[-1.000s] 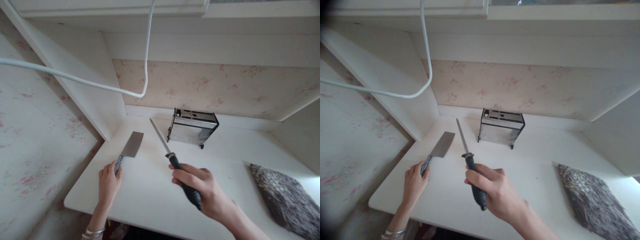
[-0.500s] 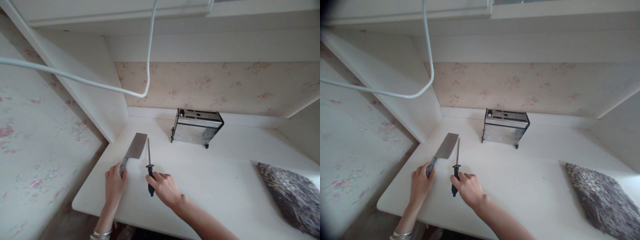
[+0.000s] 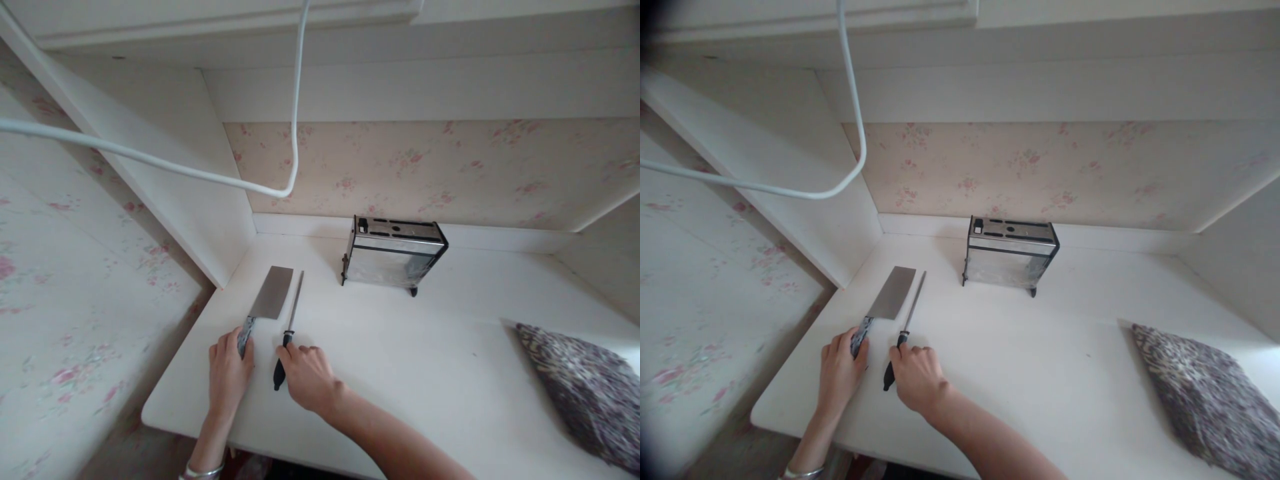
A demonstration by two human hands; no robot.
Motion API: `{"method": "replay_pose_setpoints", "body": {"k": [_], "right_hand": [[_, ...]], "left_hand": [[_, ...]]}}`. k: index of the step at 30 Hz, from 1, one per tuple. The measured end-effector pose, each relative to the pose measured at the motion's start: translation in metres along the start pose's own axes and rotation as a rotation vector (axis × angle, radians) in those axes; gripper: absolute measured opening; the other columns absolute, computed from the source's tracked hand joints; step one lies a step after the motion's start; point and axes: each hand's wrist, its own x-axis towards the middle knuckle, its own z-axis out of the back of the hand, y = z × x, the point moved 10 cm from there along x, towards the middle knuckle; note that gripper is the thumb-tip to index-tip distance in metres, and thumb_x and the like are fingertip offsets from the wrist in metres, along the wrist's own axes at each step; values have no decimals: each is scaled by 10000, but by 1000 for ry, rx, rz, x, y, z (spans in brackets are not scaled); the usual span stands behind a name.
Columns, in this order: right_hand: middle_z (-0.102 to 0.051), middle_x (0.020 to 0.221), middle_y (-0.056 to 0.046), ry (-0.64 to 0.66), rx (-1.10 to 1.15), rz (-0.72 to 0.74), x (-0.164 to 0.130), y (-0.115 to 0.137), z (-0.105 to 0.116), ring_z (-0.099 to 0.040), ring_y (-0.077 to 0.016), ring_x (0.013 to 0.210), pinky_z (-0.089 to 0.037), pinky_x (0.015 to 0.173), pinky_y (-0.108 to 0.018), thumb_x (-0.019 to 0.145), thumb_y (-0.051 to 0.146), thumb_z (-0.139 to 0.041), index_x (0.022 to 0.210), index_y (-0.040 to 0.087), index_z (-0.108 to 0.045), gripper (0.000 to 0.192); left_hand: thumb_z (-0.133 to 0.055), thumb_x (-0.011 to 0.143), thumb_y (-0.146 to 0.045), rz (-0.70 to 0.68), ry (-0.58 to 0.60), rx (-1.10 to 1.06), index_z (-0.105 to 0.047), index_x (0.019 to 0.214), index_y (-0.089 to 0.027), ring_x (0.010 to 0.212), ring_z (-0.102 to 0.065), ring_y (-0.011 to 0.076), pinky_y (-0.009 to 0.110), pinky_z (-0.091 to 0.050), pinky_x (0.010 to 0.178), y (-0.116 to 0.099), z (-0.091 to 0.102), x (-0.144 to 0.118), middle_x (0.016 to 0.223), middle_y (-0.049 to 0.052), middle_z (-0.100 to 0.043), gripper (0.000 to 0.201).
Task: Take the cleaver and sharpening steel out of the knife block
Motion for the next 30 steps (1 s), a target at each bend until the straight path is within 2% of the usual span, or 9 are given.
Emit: {"method": "replay_pose_setpoints", "body": {"k": [6, 17, 24, 30], "right_hand": [[-610, 1040, -97, 2, -1, -10, -1, -2, 2, -641, -251, 805, -513, 650, -368, 793, 161, -448, 1112, 188, -486, 322], [-606, 1014, -72, -41, 6, 11, -7, -1, 1, -631, -250, 803, -521, 642, -374, 797, 169, -452, 1055, 205, -493, 264], [-610, 1049, -72, -34, -10, 29, -9, -2, 3, -631, -249, 806, -525, 636, -382, 819, 173, -432, 1084, 212, -486, 272], [-628, 1014, -58, -36, 17, 44, -12, -3, 7, -639, -249, 795, -514, 627, -363, 817, 158, -429, 1170, 224, -484, 362]], "left_hand": [[-469, 907, -329, -2, -5, -12, -542, 1152, -111, 926, -560, 289, 393, -419, 860, -1, 0, 1, 1024, 129, -633, 337], [-466, 904, -328, -8, -22, -13, -537, 1148, -119, 951, -571, 295, 412, -430, 862, 1, -2, -1, 1026, 135, -636, 330], [-442, 913, -325, -9, -17, -22, -530, 1150, -119, 983, -575, 296, 417, -431, 863, -2, 1, 0, 1030, 139, -634, 327], [-452, 902, -354, 22, -38, -46, -532, 1147, -123, 983, -561, 301, 425, -431, 873, -1, 4, -1, 1017, 138, -617, 346]]}}
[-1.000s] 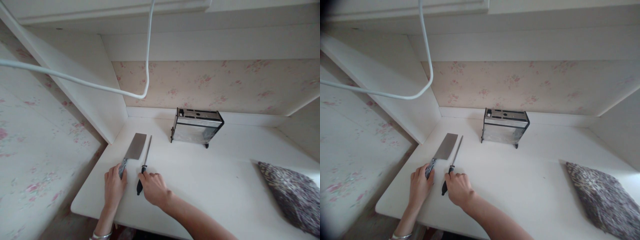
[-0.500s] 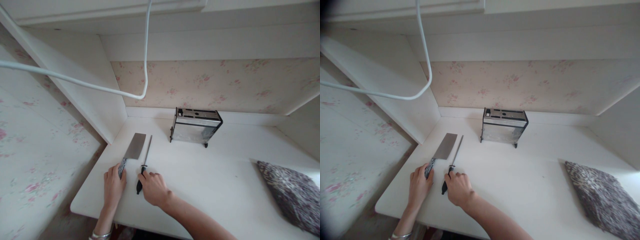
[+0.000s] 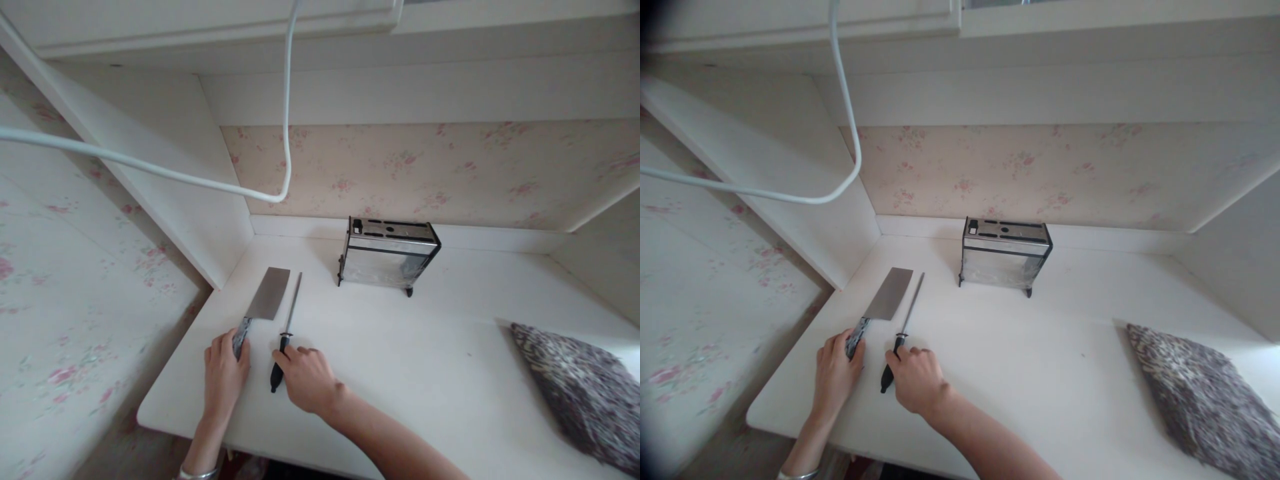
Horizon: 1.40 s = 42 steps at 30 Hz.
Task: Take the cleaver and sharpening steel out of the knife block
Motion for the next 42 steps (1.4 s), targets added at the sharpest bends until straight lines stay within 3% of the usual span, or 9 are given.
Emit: {"method": "replay_pose_setpoints", "body": {"k": [6, 9, 15, 18, 21, 25, 29, 35, 42], "right_hand": [[-641, 1077, -74, -7, 79, 2, -7, -6, 5, -648, -240, 861, -500, 709, -343, 841, 167, -427, 1372, 220, -382, 535], [-663, 1052, -62, 12, 193, -45, -21, -25, 10, -652, -215, 888, -490, 738, -310, 901, 196, -375, 1356, 221, -429, 459], [-709, 861, 10, -23, 537, -226, -68, -111, 38, -647, -138, 783, -463, 720, -232, 898, 223, -412, 936, 236, -700, 291], [-703, 802, -9, -231, 635, -518, -104, -188, 75, -613, -138, 684, -461, 655, -243, 889, 371, -471, 918, 214, -716, 292], [-684, 794, -25, -602, 665, -768, -151, -253, 128, -499, -107, 541, -405, 514, -226, 843, 496, -532, 1017, 198, -703, 385], [-687, 950, -56, -1014, 717, -792, -188, -298, 192, -509, -107, 633, -404, 514, -205, 825, 505, -544, 1115, 201, -674, 440], [-664, 1118, -80, -1076, 848, -842, -180, -332, 218, -580, -134, 817, -462, 596, -209, 765, 445, -607, 1070, 185, -686, 408], [-691, 1030, -68, -922, 1025, -827, -138, -348, 216, -628, -142, 851, -505, 693, -238, 778, 348, -585, 977, 176, -714, 293], [-690, 1018, -52, -920, 1104, -800, -122, -331, 212, -639, -145, 902, -528, 797, -261, 799, 315, -577, 971, 177, -705, 254]], "left_hand": [[-481, 887, -401, 33, -57, -14, -569, 1093, -126, 977, -550, 301, 432, -447, 855, 6, 7, 2, 984, 143, -606, 355], [-485, 892, -395, 50, -73, 24, -580, 1081, -138, 1001, -547, 315, 471, -439, 875, -2, 18, 5, 1034, 153, -601, 333], [-503, 897, -404, -63, 10, -344, -547, 1118, -180, 1006, -575, 265, 424, -468, 910, -75, 37, 34, 1072, 122, -598, 318], [-474, 916, -407, -74, 194, -559, -552, 1142, -210, 967, -607, 219, 367, -507, 859, -124, 33, 62, 1116, 89, -608, 310], [-466, 925, -382, -165, 281, -742, -600, 1118, -209, 972, -623, 179, 312, -501, 880, -178, 32, 95, 1150, 71, -628, 291], [-481, 913, -424, -198, 340, -842, -645, 1108, -195, 946, -648, 184, 293, -506, 847, -232, 16, 141, 1150, 79, -671, 342], [-516, 871, -520, -194, 349, -839, -630, 1172, -163, 1076, -616, 245, 336, -461, 928, -265, -4, 179, 1240, 127, -640, 481], [-391, 931, -466, -145, 363, -884, -711, 939, -166, 954, -648, 251, 353, -455, 872, -280, -22, 203, 999, 101, -734, 438], [-500, 873, -442, -20, 339, -1020, -724, 958, -181, 917, -647, 222, 313, -469, 813, -261, -33, 204, 942, 43, -741, 355]]}}
